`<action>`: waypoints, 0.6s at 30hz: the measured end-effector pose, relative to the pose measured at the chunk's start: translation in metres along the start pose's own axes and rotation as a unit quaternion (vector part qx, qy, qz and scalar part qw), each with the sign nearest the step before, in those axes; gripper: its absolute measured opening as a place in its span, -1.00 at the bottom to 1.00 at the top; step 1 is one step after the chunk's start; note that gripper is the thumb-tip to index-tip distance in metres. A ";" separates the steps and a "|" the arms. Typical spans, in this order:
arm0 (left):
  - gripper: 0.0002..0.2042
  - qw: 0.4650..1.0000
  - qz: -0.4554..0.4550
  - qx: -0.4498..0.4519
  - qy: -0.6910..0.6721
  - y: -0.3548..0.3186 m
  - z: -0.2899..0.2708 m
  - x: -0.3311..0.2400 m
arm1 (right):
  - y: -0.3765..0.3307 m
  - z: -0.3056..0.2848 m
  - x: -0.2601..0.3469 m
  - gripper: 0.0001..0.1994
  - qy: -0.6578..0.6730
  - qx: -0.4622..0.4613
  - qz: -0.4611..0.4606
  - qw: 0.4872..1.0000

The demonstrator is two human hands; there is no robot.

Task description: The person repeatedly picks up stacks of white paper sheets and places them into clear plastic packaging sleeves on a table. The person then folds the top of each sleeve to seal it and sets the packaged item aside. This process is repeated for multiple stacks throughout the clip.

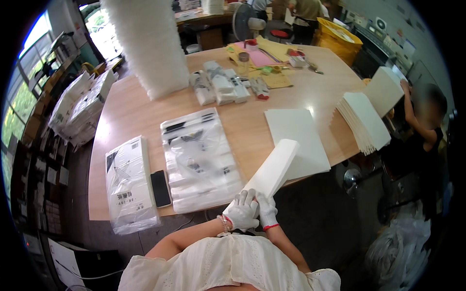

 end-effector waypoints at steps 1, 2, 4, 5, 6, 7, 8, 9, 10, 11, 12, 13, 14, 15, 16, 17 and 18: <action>-0.47 0.993 -0.019 0.081 -0.088 0.002 -0.021 0.010 | 0.001 0.004 -0.001 -0.62 0.117 0.007 -0.015 0.993; -0.46 0.971 -0.034 0.158 -0.177 0.005 -0.042 0.021 | 0.005 0.004 -0.002 -0.63 0.087 0.001 -0.043 0.995; -0.42 0.992 -0.065 -0.105 -0.028 0.006 -0.107 0.064 | 0.005 -0.003 0.003 -0.65 0.023 0.018 -0.093 0.995; -0.41 0.963 -0.104 -0.246 0.028 0.001 -0.142 0.086 | 0.000 -0.005 0.019 -0.67 -0.023 0.021 -0.116 0.993; -0.40 0.892 -0.152 -0.421 0.063 -0.007 -0.179 0.108 | -0.012 0.000 0.046 -0.67 -0.087 0.023 -0.159 0.983; -0.36 0.878 -0.197 -0.431 0.059 -0.005 -0.189 0.139 | -0.023 0.005 0.069 -0.68 -0.152 0.027 -0.201 0.967; -0.42 0.916 -0.234 -0.325 -0.012 0.001 -0.175 0.177 | -0.029 0.006 0.081 -0.72 -0.130 0.054 -0.273 0.952; -0.46 0.920 -0.240 -0.208 -0.229 0.007 -0.164 0.201 | -0.037 0.013 0.095 -0.72 -0.185 0.089 -0.305 0.930; -0.51 0.870 -0.222 -0.081 -0.433 0.019 -0.154 0.214 | -0.048 0.020 0.116 -0.73 -0.240 0.119 -0.339 0.902; -0.55 0.769 -0.185 0.052 -0.610 0.027 -0.140 0.216 | -0.055 0.027 0.129 -0.73 -0.294 0.146 -0.372 0.868; -0.64 0.671 -0.155 0.016 -0.725 0.038 -0.127 0.228 | -0.057 0.033 0.127 -0.73 -0.372 0.189 -0.442 0.794; -0.64 0.736 -0.156 -0.008 -0.659 0.044 -0.131 0.222 | -0.060 0.036 0.122 -0.72 -0.450 0.223 -0.501 0.705; -0.64 0.795 -0.155 -0.036 -0.586 0.049 -0.139 0.211 | -0.057 0.046 0.116 -0.71 -0.528 0.231 -0.399 0.713; -0.64 0.845 -0.154 -0.065 -0.507 0.056 -0.143 0.199 | -0.055 0.058 0.109 -0.69 -0.596 0.234 -0.291 0.711; -0.65 0.839 -0.111 -0.142 -0.514 0.052 -0.125 0.193 | -0.048 0.074 0.104 -0.69 -0.592 0.264 -0.289 0.705; -0.64 0.738 -0.073 -0.093 -0.664 0.048 -0.087 0.173 | -0.031 0.094 0.092 -0.72 -0.647 0.293 -0.214 0.670; -0.63 0.612 -0.026 -0.032 -0.790 0.049 -0.059 0.143 | -0.010 0.110 0.083 -0.72 -0.662 0.315 -0.172 0.658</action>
Point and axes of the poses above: each hand's wrist, its own y-axis towards the middle knuckle, its own z-axis out of the palm, x = y × z, the point moved 5 cm from there along y, towards the middle knuckle, and after that the axes turned 11 degrees about -z, right-handed, at the moved point
